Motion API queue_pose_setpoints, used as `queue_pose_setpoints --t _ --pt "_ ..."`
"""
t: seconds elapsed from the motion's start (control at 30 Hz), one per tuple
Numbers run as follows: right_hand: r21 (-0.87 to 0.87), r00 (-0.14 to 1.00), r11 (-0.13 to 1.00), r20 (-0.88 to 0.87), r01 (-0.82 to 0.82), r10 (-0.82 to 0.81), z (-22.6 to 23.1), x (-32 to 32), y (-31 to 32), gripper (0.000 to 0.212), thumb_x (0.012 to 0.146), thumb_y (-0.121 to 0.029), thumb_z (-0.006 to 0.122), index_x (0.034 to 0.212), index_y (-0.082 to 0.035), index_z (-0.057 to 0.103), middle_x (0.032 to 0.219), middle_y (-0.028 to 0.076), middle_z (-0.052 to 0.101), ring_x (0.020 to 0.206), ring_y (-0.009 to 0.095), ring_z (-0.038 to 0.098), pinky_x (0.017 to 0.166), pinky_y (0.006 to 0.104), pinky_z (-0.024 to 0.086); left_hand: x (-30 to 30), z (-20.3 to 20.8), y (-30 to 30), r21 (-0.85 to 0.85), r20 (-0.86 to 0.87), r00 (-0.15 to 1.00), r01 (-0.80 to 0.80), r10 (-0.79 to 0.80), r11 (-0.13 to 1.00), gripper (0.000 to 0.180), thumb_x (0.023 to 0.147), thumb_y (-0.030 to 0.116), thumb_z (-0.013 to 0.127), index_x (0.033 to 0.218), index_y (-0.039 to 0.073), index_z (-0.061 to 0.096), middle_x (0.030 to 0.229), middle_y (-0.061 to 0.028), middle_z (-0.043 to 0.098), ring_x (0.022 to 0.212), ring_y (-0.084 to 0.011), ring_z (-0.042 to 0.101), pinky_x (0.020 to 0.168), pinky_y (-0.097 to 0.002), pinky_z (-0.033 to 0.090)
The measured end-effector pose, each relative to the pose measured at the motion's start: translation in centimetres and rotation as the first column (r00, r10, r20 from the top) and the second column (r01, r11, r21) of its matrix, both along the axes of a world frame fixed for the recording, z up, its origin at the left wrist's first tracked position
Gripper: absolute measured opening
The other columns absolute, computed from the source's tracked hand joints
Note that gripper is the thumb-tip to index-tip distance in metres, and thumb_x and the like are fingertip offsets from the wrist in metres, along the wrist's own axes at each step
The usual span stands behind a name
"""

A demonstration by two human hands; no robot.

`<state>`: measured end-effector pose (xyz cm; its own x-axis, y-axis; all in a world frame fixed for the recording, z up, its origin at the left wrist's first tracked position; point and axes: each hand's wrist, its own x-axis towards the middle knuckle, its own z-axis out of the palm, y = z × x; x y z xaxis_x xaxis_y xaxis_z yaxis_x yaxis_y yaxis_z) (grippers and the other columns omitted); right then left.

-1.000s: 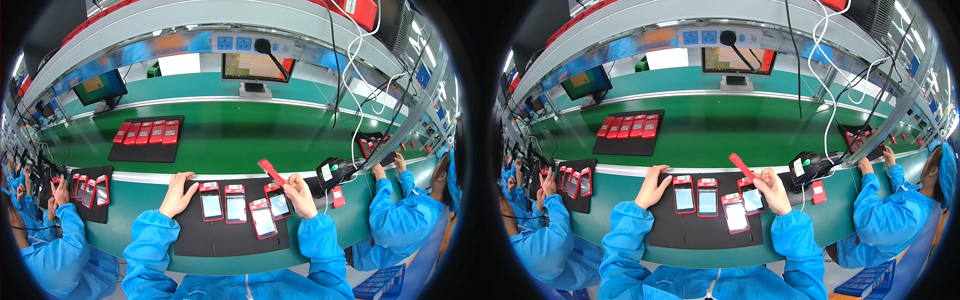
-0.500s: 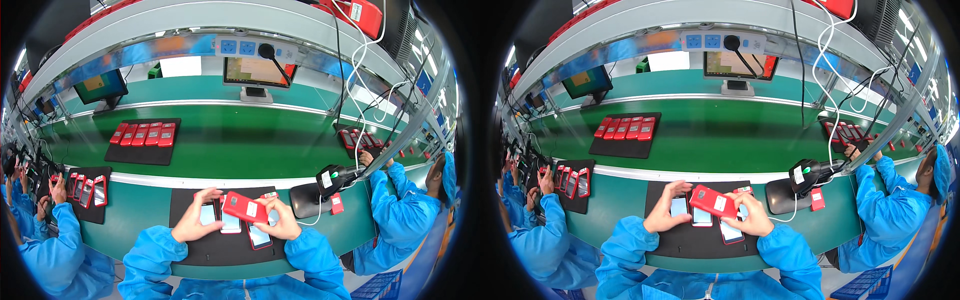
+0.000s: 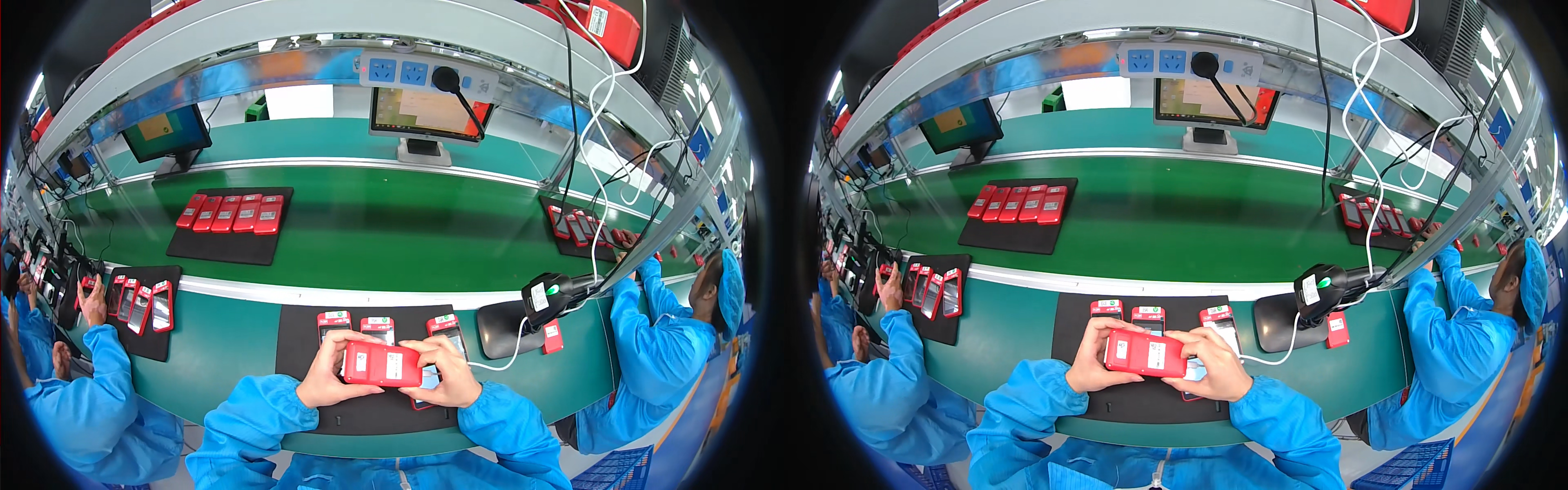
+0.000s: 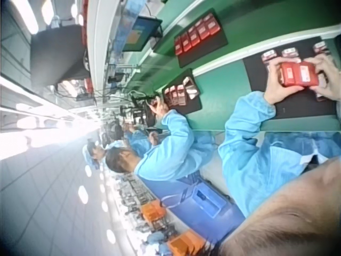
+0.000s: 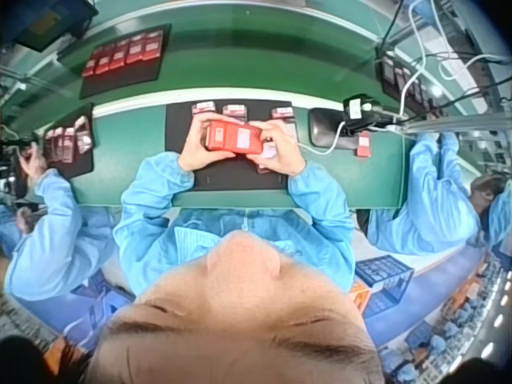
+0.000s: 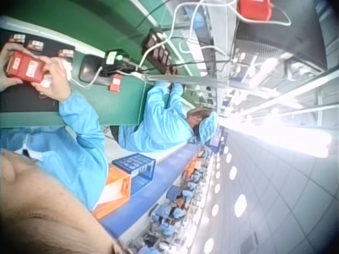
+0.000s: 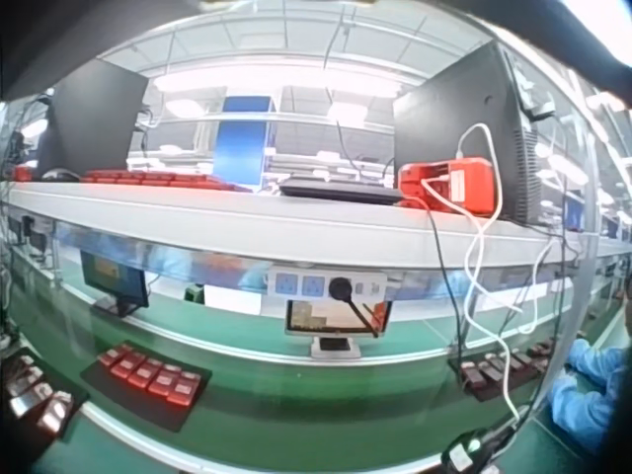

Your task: The person tests handheld electronic devices by plugging a cable into each device by hand, turning it over, unplugging the cable, and arranging the devices on a mat.

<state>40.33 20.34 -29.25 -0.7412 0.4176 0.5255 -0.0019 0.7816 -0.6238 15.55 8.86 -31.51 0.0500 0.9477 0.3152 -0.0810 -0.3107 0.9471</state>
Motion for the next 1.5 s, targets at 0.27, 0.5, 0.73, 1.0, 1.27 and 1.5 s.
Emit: queue_pose_setpoints --t 0.27,0.5,0.73,1.0,1.27,1.5 --pt "-0.127 0.984 0.976 0.007 0.179 -0.179 -1.0 0.1 -0.8 0.047 0.072 -0.025 0.1 0.098 -0.004 0.067 0.077 0.006 0.067 0.06 0.012 0.059 0.055 0.0282 0.05 0.1 -0.2 0.1 0.143 -0.03 0.991 -0.123 0.129 0.982 0.097 0.07 0.004 0.099 0.14 0.008 0.032 0.14 -0.0214 0.059 0.136 -0.0313 0.06 0.11 -0.0449 0.056" --pt "-0.103 0.987 0.983 0.071 0.152 -0.145 -1.2 1.0 -0.5 0.043 0.074 -0.024 0.098 0.1 -0.003 0.07 0.066 0.004 0.06 0.054 0.011 0.052 0.051 0.0289 0.043 0.5 -0.7 0.5 0.11 -0.015 0.993 -0.114 0.116 0.987 0.097 0.07 0.004 0.099 0.139 0.007 0.031 0.14 -0.0228 0.059 0.136 -0.0315 0.06 0.11 -0.0447 0.056" --pt "-0.113 0.989 0.983 0.037 0.143 -0.14 -1.6 1.1 -0.6 0.04 0.076 -0.021 0.097 0.1 -0.003 0.07 0.059 0.002 0.05 0.05 0.012 0.046 0.05 0.0301 0.04 0.4 -0.6 1.0 0.142 0.008 0.995 -0.098 0.098 0.985 0.09 0.07 0.003 0.098 0.134 0.007 0.034 0.14 -0.024 0.059 0.136 -0.0333 0.059 0.113 -0.0462 0.054" --pt "-0.094 0.99 0.986 0.049 0.136 -0.132 -2.0 1.5 -0.7 0.042 0.077 -0.022 0.096 0.103 -0.003 0.069 0.059 0.001 0.048 0.05 0.012 0.044 0.05 0.0312 0.038 0.5 -0.2 1.1 0.162 0.039 0.996 -0.084 0.078 0.983 0.089 0.071 0.0 0.097 0.134 0.008 0.035 0.14 -0.0247 0.058 0.138 -0.0358 0.058 0.115 -0.0489 0.052" --pt "-0.203 0.983 0.977 0.182 0.067 -0.03 -0.9 2.1 -0.9 0.067 0.081 -0.031 0.092 0.136 -0.003 0.063 0.078 0.016 0.073 0.06 0.028 0.072 0.058 0.0349 0.058 -0.3 0.6 1.2 0.163 0.121 0.985 -0.144 0.125 0.976 0.084 0.081 0.008 0.092 0.14 0.006 0.033 0.14 -0.0243 0.058 0.133 -0.0336 0.06 0.112 -0.0477 0.052" --pt "-0.196 0.977 0.963 0.142 0.184 -0.157 -0.8 2.2 0.3 0.064 0.083 -0.012 0.087 0.144 -0.009 0.065 0.087 0.013 0.076 0.049 0.012 0.053 0.048 0.0282 0.046 -10.4 3.4 0.8 -0.093 0.279 0.947 -0.14 0.16 0.986 0.071 0.099 0.043 0.072 0.15 0.005 0.04 0.137 -0.0193 0.059 0.128 -0.0321 0.063 0.111 -0.0446 0.051"
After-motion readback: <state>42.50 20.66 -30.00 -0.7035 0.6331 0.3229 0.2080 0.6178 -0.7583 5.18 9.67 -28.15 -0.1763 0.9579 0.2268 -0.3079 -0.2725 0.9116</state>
